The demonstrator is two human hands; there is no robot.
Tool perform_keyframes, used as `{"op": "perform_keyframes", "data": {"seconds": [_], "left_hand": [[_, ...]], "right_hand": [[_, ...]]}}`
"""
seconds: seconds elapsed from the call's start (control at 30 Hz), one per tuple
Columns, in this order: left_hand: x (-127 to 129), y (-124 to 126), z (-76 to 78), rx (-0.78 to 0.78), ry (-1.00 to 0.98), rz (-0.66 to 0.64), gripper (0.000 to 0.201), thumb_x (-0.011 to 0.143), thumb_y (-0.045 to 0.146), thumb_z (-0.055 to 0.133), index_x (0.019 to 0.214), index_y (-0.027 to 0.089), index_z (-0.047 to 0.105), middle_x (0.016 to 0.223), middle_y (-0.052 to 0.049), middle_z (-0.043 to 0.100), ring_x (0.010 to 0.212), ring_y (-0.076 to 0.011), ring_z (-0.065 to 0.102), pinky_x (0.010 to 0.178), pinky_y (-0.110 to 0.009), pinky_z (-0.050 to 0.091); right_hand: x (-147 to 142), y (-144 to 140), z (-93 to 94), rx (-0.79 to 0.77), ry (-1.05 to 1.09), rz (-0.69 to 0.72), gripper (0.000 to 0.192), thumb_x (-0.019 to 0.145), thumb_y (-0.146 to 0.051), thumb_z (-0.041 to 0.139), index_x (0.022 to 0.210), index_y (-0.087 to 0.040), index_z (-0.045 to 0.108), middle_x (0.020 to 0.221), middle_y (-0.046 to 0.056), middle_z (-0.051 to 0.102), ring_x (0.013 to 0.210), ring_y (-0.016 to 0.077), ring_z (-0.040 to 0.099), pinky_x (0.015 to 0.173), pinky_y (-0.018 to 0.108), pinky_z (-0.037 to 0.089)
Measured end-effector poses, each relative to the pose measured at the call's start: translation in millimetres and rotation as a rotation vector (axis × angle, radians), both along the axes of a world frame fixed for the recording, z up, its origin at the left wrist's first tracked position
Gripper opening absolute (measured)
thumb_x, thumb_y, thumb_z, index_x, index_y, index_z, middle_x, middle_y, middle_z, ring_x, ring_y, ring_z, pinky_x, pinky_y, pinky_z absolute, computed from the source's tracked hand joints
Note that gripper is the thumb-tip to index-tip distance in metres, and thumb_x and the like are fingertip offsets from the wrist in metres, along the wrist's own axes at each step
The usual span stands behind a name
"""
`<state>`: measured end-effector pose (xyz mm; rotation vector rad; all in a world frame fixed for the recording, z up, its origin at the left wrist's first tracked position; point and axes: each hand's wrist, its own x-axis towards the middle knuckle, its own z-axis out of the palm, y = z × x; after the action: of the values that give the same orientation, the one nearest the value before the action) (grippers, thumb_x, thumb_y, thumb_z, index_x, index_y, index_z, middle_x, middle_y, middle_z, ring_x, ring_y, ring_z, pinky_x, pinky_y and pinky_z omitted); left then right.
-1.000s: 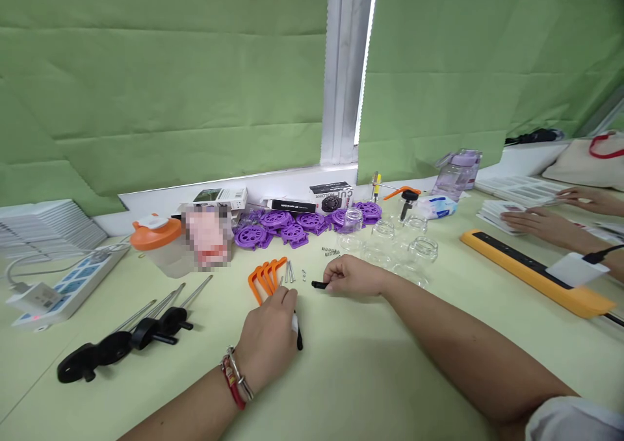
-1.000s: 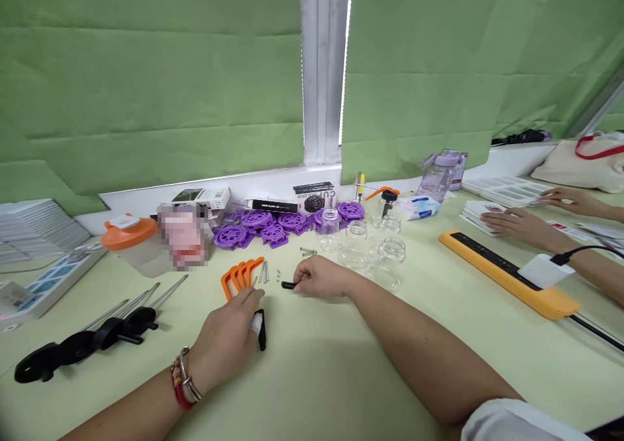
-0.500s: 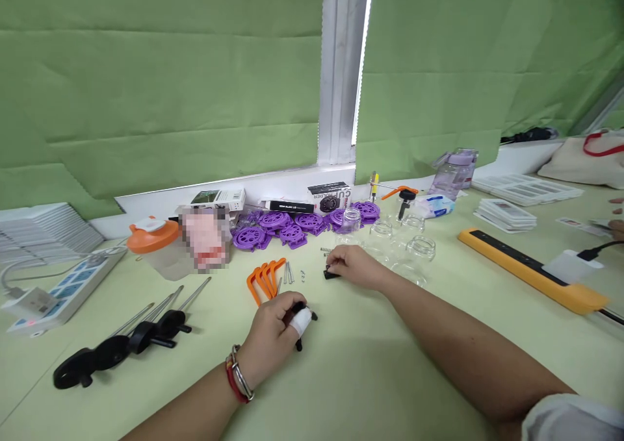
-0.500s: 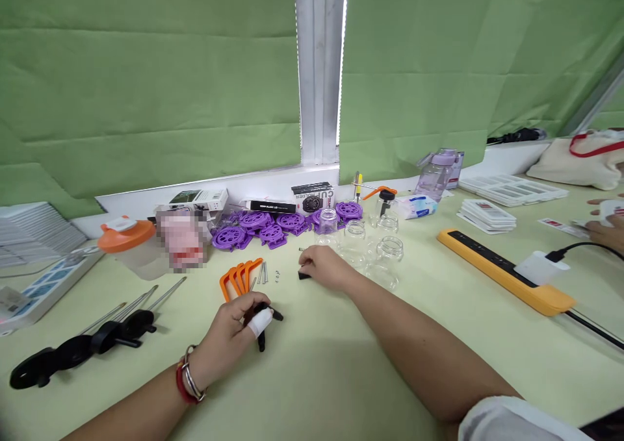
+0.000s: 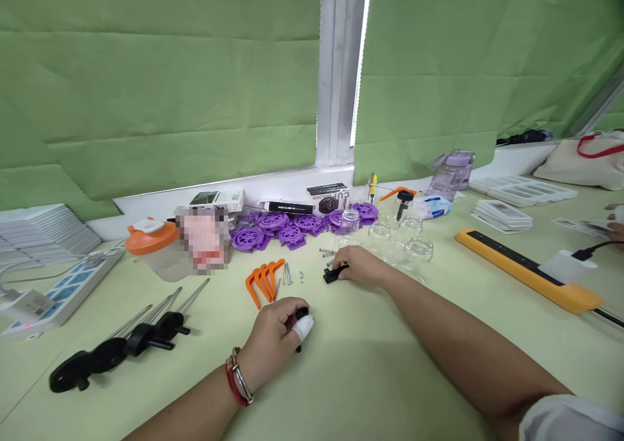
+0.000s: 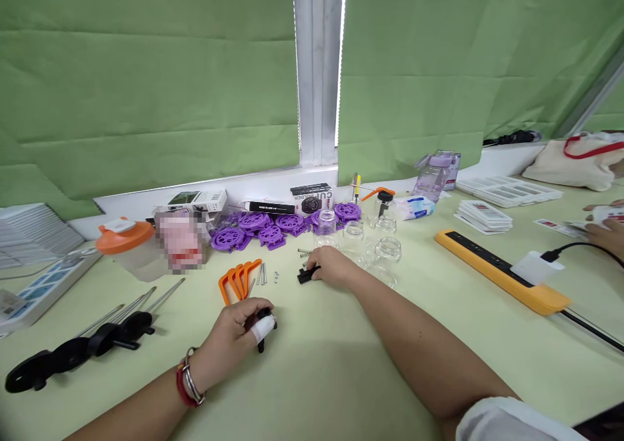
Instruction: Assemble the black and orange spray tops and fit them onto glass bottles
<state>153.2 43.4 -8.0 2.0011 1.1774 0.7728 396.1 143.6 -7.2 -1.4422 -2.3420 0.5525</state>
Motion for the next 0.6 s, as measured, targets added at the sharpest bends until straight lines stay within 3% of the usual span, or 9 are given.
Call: {"op": "perform_keyframes", "data": {"seconds": [0.23, 0.4, 0.6], "left_hand": [[-1.1, 0.4, -2.3, 0.026, 0.020, 0.008, 0.020, 0.081, 0.031, 0.052, 0.090, 0.017, 0.063, 0.069, -0.001, 0.058, 0.057, -0.0112, 0.048, 0.054, -0.022, 0.040], [0.0, 0.4, -1.2, 0.023, 0.040, 0.001, 0.018, 0.080, 0.028, 0.053, 0.088, 0.017, 0.063, 0.069, -0.001, 0.057, 0.057, -0.0112, 0.048, 0.055, -0.022, 0.041], [1.2, 0.6, 0.3, 0.039, 0.048, -0.016, 0.016, 0.079, 0.027, 0.053, 0.086, 0.018, 0.063, 0.069, -0.001, 0.057, 0.057, -0.0110, 0.047, 0.055, -0.022, 0.040]], "right_hand": [[5.2, 2.1, -0.5, -0.071, 0.070, 0.014, 0.019, 0.065, -0.014, 0.068, 0.082, -0.021, 0.071, 0.089, 0.002, 0.068, 0.081, 0.0175, 0.060, 0.073, 0.026, 0.042], [3.2, 8.6, -4.7, 0.126, 0.049, -0.108, 0.019, 0.077, -0.010, 0.052, 0.080, -0.016, 0.069, 0.089, 0.007, 0.066, 0.079, 0.0171, 0.058, 0.073, 0.026, 0.041], [1.5, 18.8, -13.2, 0.154, -0.012, -0.042, 0.016, 0.073, -0.008, 0.055, 0.072, -0.016, 0.069, 0.080, 0.005, 0.064, 0.078, 0.0171, 0.056, 0.071, 0.025, 0.039]]}}
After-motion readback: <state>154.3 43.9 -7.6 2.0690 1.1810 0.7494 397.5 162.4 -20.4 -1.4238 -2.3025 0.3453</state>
